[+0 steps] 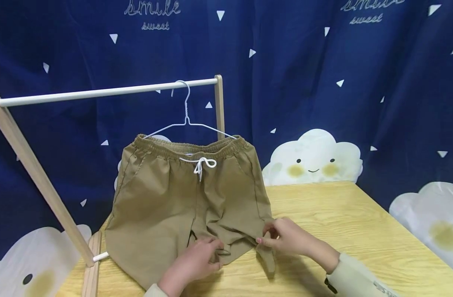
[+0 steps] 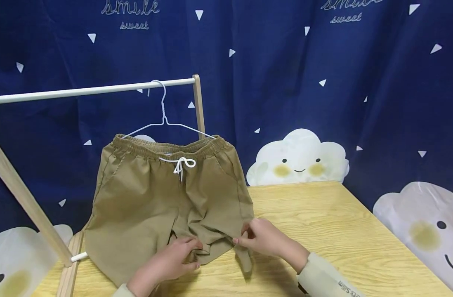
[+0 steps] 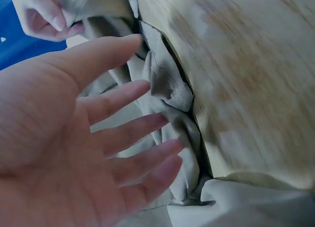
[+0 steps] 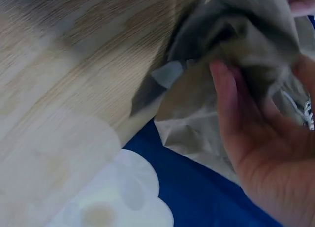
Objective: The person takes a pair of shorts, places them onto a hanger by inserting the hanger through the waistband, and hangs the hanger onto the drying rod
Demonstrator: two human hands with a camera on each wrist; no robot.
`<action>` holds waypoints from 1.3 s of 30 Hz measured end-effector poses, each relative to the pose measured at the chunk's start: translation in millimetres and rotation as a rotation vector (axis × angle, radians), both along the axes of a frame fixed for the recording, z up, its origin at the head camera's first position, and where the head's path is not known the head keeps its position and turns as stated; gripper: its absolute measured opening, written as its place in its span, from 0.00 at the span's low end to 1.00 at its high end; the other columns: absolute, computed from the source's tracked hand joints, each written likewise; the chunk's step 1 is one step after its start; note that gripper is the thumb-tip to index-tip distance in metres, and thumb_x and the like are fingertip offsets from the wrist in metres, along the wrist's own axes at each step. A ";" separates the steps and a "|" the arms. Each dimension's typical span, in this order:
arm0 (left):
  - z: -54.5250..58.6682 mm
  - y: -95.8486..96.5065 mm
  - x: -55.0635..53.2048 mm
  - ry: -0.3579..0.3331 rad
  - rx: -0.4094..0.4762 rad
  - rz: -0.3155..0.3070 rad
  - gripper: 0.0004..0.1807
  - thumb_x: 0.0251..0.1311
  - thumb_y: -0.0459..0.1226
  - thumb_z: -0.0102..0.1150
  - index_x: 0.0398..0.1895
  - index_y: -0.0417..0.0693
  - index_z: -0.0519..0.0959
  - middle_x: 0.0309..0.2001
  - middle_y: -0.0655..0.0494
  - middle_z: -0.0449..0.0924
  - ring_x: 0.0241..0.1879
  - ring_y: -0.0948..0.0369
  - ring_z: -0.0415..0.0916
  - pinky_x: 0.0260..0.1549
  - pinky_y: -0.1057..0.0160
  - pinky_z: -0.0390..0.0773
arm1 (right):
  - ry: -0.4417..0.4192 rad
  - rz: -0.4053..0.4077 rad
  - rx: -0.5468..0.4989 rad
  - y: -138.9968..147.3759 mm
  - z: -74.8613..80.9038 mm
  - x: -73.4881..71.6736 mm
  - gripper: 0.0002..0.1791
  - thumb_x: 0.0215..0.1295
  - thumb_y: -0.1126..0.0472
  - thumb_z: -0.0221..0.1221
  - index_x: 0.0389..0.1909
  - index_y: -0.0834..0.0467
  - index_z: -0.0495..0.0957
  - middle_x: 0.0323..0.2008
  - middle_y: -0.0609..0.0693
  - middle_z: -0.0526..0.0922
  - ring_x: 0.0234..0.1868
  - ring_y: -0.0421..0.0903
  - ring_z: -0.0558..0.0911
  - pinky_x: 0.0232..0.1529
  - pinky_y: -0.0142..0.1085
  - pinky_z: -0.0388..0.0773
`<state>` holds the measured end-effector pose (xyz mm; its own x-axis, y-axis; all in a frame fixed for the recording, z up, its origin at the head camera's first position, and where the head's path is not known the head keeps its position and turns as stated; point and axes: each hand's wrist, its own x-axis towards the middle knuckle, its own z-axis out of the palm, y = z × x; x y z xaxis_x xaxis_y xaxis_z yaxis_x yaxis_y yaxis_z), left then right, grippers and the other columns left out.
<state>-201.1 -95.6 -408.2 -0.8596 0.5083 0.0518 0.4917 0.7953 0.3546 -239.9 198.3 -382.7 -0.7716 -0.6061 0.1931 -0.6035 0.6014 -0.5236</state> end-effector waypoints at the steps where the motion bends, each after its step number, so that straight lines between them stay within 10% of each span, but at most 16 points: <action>1: -0.2 0.2 -1.5 -0.015 -0.008 -0.002 0.23 0.56 0.41 0.74 0.54 0.47 0.80 0.51 0.50 0.83 0.51 0.51 0.80 0.51 0.48 0.80 | 0.010 -0.033 -0.016 2.0 0.0 -2.1 0.08 0.67 0.57 0.66 0.33 0.57 0.82 0.23 0.40 0.78 0.24 0.32 0.74 0.27 0.29 0.74; 9: -5.2 -1.5 -8.4 0.041 -0.028 0.015 0.19 0.45 0.29 0.75 0.35 0.53 0.74 0.32 0.60 0.73 0.31 0.61 0.74 0.29 0.62 0.75 | -0.046 -0.129 -0.201 20.4 -1.6 -18.6 0.26 0.53 0.82 0.52 0.54 0.70 0.79 0.53 0.64 0.83 0.36 0.45 0.84 0.29 0.32 0.78; 16: -10.2 -1.6 -8.3 0.117 0.017 0.022 0.17 0.47 0.26 0.72 0.23 0.57 0.75 0.29 0.64 0.70 0.26 0.66 0.69 0.24 0.66 0.70 | 0.035 -0.166 -0.237 42.0 -3.3 -29.6 0.23 0.58 0.84 0.51 0.41 0.60 0.87 0.46 0.57 0.88 0.54 0.61 0.83 0.53 0.47 0.82; 23: -7.9 -7.8 -8.7 0.166 0.189 -0.018 0.16 0.58 0.23 0.66 0.27 0.49 0.71 0.28 0.62 0.68 0.27 0.69 0.66 0.24 0.71 0.70 | 0.040 -0.337 -0.090 58.7 -9.8 -33.5 0.12 0.61 0.75 0.59 0.43 0.65 0.86 0.44 0.61 0.87 0.35 0.48 0.83 0.30 0.34 0.76; 30: 2.6 -24.2 -4.3 0.179 0.244 0.045 0.15 0.59 0.27 0.68 0.28 0.52 0.72 0.30 0.63 0.71 0.28 0.68 0.69 0.25 0.69 0.72 | -0.010 -0.297 0.073 66.5 -16.2 -29.9 0.28 0.41 0.83 0.58 0.46 0.63 0.85 0.44 0.61 0.84 0.42 0.58 0.82 0.40 0.48 0.82; 39: 7.5 -71.7 0.1 0.201 0.228 0.231 0.12 0.55 0.27 0.68 0.26 0.52 0.76 0.29 0.61 0.79 0.29 0.64 0.74 0.28 0.65 0.75 | 0.105 -0.120 0.031 35.9 -7.7 -18.7 0.12 0.62 0.75 0.63 0.43 0.60 0.84 0.45 0.58 0.81 0.46 0.59 0.82 0.41 0.45 0.83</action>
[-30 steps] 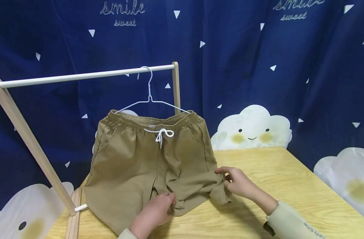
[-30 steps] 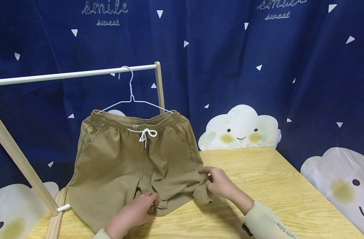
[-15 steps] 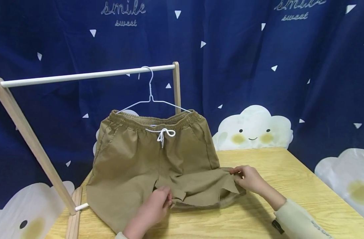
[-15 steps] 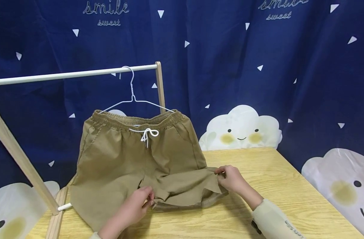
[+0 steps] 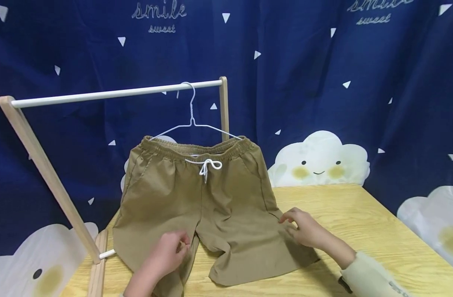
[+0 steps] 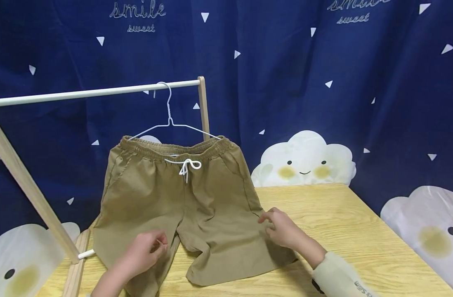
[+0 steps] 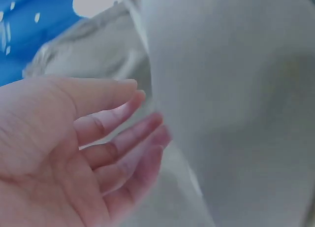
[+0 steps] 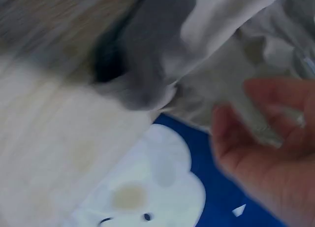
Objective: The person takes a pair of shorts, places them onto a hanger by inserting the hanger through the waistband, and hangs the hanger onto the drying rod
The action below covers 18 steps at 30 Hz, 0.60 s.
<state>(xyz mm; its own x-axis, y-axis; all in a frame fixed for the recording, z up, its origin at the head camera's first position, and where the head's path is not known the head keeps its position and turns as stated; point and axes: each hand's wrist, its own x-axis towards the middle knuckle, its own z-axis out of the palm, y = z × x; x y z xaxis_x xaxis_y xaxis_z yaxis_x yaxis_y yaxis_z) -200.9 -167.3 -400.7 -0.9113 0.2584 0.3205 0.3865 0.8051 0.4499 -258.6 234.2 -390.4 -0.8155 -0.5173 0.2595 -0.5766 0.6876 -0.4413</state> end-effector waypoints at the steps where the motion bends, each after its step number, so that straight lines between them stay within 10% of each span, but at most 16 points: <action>1: 1.0 -8.7 0.4 -0.009 0.006 0.041 0.12 0.56 0.27 0.68 0.26 0.51 0.76 0.30 0.60 0.79 0.30 0.63 0.76 0.29 0.63 0.76 | -0.008 0.059 -0.009 -6.7 2.0 1.6 0.11 0.63 0.74 0.62 0.44 0.60 0.83 0.45 0.57 0.82 0.46 0.56 0.82 0.38 0.41 0.83; 7: 4.9 -72.6 -6.1 -0.060 -0.033 0.238 0.04 0.61 0.31 0.64 0.37 0.40 0.78 0.41 0.42 0.83 0.44 0.45 0.82 0.44 0.46 0.80 | -0.004 0.398 0.039 -59.9 8.4 19.7 0.12 0.66 0.71 0.61 0.49 0.58 0.83 0.46 0.49 0.83 0.45 0.40 0.82 0.41 0.32 0.82; 15: -9.1 -136.6 -21.2 -0.136 -0.011 0.388 0.24 0.64 0.32 0.52 0.53 0.15 0.64 0.49 0.17 0.71 0.54 0.25 0.68 0.54 0.34 0.69 | 0.144 0.760 0.293 -148.0 8.2 55.2 0.19 0.71 0.69 0.58 0.57 0.49 0.82 0.65 0.50 0.73 0.65 0.39 0.74 0.62 0.24 0.68; 18: -15.2 -142.7 -26.3 -0.182 0.036 0.379 0.29 0.66 0.31 0.49 0.56 0.09 0.57 0.54 0.10 0.65 0.58 0.22 0.64 0.59 0.33 0.67 | -0.218 0.684 0.271 -173.2 5.2 63.9 0.24 0.73 0.58 0.57 0.68 0.38 0.73 0.70 0.41 0.68 0.67 0.34 0.70 0.62 0.26 0.68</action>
